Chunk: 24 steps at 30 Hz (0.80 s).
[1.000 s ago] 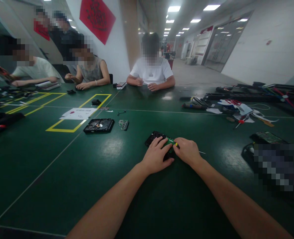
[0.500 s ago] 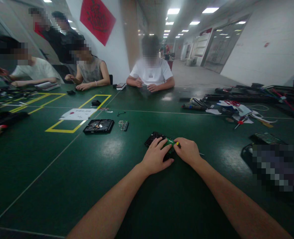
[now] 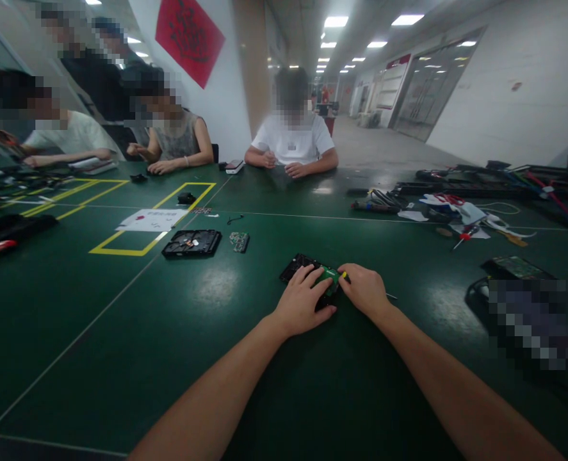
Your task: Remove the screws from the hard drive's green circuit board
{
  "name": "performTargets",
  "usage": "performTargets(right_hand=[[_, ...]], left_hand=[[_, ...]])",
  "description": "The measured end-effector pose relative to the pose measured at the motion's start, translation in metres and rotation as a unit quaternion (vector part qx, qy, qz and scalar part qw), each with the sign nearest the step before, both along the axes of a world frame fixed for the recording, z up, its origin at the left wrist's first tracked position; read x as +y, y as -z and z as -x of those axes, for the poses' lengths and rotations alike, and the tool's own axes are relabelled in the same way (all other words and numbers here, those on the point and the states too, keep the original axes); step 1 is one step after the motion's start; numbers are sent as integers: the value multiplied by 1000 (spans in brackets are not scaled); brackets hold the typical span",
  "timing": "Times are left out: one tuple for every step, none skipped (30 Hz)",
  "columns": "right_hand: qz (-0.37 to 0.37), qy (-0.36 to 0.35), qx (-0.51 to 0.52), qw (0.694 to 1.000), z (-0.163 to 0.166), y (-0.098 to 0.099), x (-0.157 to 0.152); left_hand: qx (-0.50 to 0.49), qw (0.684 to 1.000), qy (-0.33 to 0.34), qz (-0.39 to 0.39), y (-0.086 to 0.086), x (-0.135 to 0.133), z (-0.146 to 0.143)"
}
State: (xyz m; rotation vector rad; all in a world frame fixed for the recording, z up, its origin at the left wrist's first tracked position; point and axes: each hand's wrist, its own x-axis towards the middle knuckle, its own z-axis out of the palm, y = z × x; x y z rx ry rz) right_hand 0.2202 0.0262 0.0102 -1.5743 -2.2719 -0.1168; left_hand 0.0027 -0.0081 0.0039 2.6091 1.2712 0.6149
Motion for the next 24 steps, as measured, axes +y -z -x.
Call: performTargets(right_hand=[[0,-1,-7,1000,0,-1,0],[-1,-2,-14,1000,-1,-2,0],[-4,-3,-19,1000,-2,-2,1],[-7,-2,-24,1000,-3,-3,1],[-9,1,-27,1000,-4,-3,2],[-9,2,-29,1000,-6,-3,3],[-6,9,-32,999,-7,-2,3],[-1,13,-34,999,-8,-2,4],[5,10,-33,999,-8,-1,5],[5,8,-30,1000,-8,-1,5],[2,8,-26,1000,-8,-1,5],[-3,12,-20,1000,-8,-2,6],[-13,25,-11,1000,-8,-3,6],[-20,40,3,999,-8,-4,6],[-26,59,20,998,-8,-6,7],[-31,79,39,996,-9,-7,7],[-34,93,58,993,-10,-8,8],[-37,101,77,991,-11,-9,10],[-42,98,95,990,-12,-11,11],[-50,83,110,989,-14,-13,13],[-61,60,126,988,-15,-15,14],[-75,29,139,987,-15,-19,16],[-86,-3,146,985,-15,-23,18],[-94,-28,153,983,-14,-28,20]], left_hand=[[0,1000,0,0,-1,0,0],[0,1000,0,-1,-1,0,0],[0,1000,0,-1,-2,0,0],[0,1000,2,-2,-2,-1,0],[0,1000,3,-2,-3,-1,0],[0,1000,4,-1,-3,-1,1],[-2,1000,2,0,-3,-1,1],[-6,1000,-2,1,-4,-1,1],[-13,1000,-13,2,-4,-2,1],[-22,999,-26,5,-4,-2,0],[-30,999,-38,9,-5,-2,0],[-37,998,-47,13,-5,-2,0],[-43,998,-53,15,-5,-2,-1],[-47,997,-58,16,-6,-2,-1],[-50,997,-60,15,-6,-2,-2],[-52,997,-62,12,-6,-2,-2],[-54,997,-63,9,-6,-2,-2],[-56,996,-63,6,-5,-1,-3],[-58,996,-62,2,-5,-1,-3],[-59,996,-61,-1,-4,-1,-3],[-60,996,-63,-4,-3,0,-3],[-62,996,-67,-7,-1,1,-3],[-63,995,-74,-10,0,3,-3],[-65,994,-90,-13,2,4,-2]])
